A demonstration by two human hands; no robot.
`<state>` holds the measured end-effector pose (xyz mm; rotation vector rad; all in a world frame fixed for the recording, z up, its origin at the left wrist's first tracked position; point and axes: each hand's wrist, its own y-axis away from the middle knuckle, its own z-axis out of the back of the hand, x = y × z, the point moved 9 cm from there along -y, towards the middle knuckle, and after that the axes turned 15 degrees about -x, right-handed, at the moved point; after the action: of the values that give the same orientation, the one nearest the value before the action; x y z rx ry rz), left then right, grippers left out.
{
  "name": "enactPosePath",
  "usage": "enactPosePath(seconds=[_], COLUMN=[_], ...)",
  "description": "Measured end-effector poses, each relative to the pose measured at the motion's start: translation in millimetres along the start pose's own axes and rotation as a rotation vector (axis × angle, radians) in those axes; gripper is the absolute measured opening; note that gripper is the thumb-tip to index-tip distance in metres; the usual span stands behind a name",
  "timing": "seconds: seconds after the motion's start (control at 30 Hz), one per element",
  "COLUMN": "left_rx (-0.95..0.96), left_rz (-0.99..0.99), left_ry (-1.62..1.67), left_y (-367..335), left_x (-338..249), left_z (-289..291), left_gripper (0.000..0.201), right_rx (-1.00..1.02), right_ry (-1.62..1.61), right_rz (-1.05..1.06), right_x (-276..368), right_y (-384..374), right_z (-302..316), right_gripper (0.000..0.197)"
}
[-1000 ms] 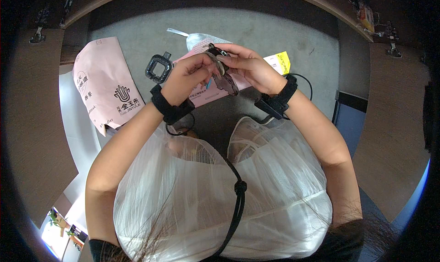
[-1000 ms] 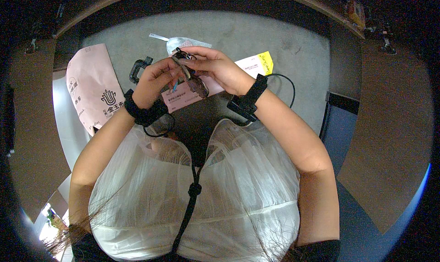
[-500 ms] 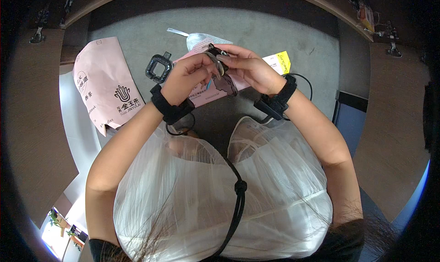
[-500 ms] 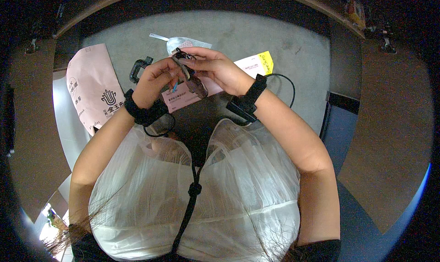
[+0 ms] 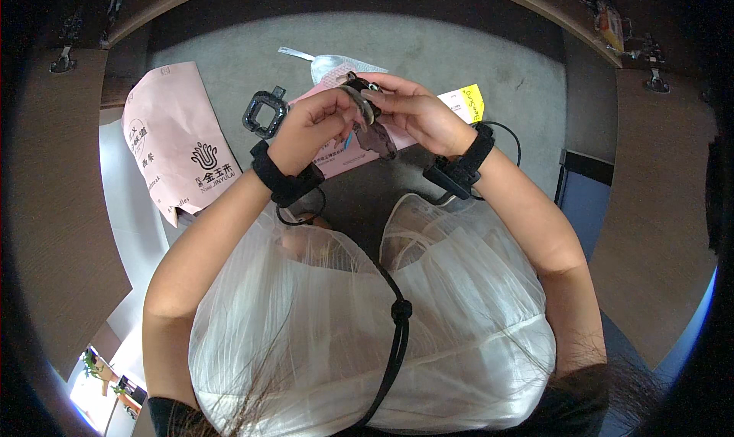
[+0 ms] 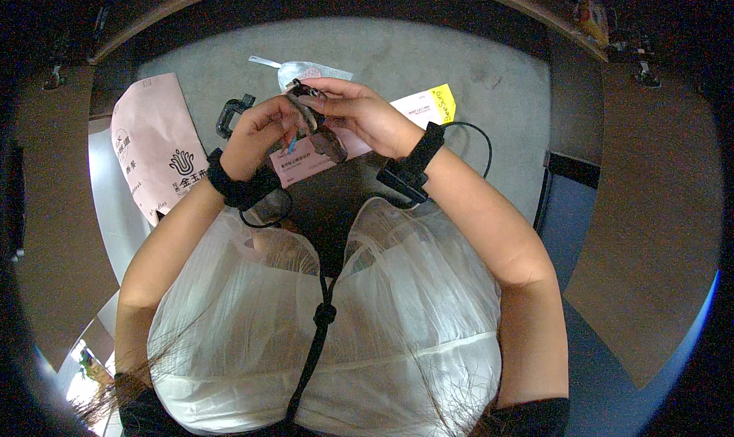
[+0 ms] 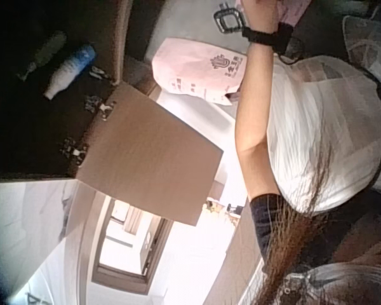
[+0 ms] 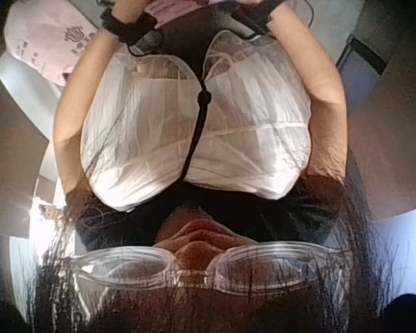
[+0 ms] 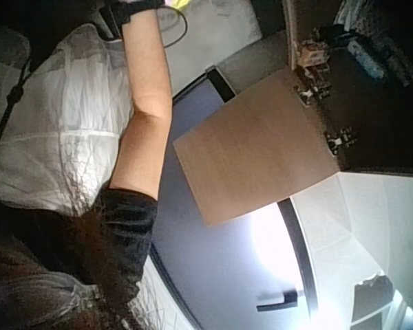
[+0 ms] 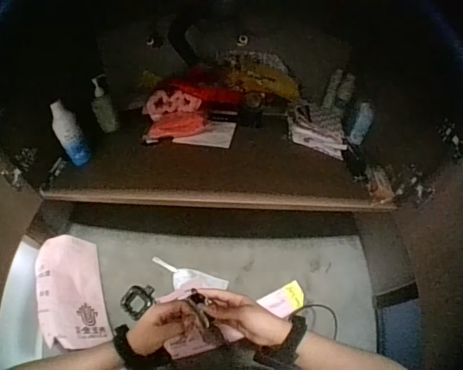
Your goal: The person opens a bathroom cabinet and removes several items, including hygiene products and papers, to organize them on the counter.
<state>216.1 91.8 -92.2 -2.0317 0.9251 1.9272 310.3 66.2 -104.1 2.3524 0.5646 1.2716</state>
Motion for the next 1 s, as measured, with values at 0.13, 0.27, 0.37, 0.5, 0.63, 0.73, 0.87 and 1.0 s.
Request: enactPosePath(seconds=[0.13,0.27,0.37,0.5,0.63,0.73,0.87,1.0], left_rx=[0.0,-0.03,-0.059,-0.129,-0.138,-0.101,-0.072,-0.08], left_rz=[-0.003,0.018,0.172,0.254,0.335,0.397,0.456,0.436], left_ry=[0.051,0.103,0.149,-0.064,-0.116,-0.066,0.034,0.146], left_y=[1,-1,-3,-1,3,7,15,18], left_x=[-2,1,13,28,52,65,79,82], left_z=[-1,2,6,12,17,18,24,34], left_gripper=[0.007,0.012,0.021,0.033,0.036,0.034,0.031,0.027], right_rx=[-0.014,-0.058,-0.063,-0.239,-0.359,-0.331,-0.269,-0.223], right_ry=[0.02,0.032,0.185,0.89,1.392,1.401,1.4,1.097], right_rz=[0.017,0.063,0.2,0.637,0.826,0.808,0.772,0.894], right_x=[2,4,2,26,25,11,2,5], right_y=[1,-2,-10,3,17,12,11,10], right_z=[0,2,8,-2,-27,-29,-34,-32], right_gripper=[0.037,0.034,0.032,0.043,0.049,0.048,0.053,0.057])
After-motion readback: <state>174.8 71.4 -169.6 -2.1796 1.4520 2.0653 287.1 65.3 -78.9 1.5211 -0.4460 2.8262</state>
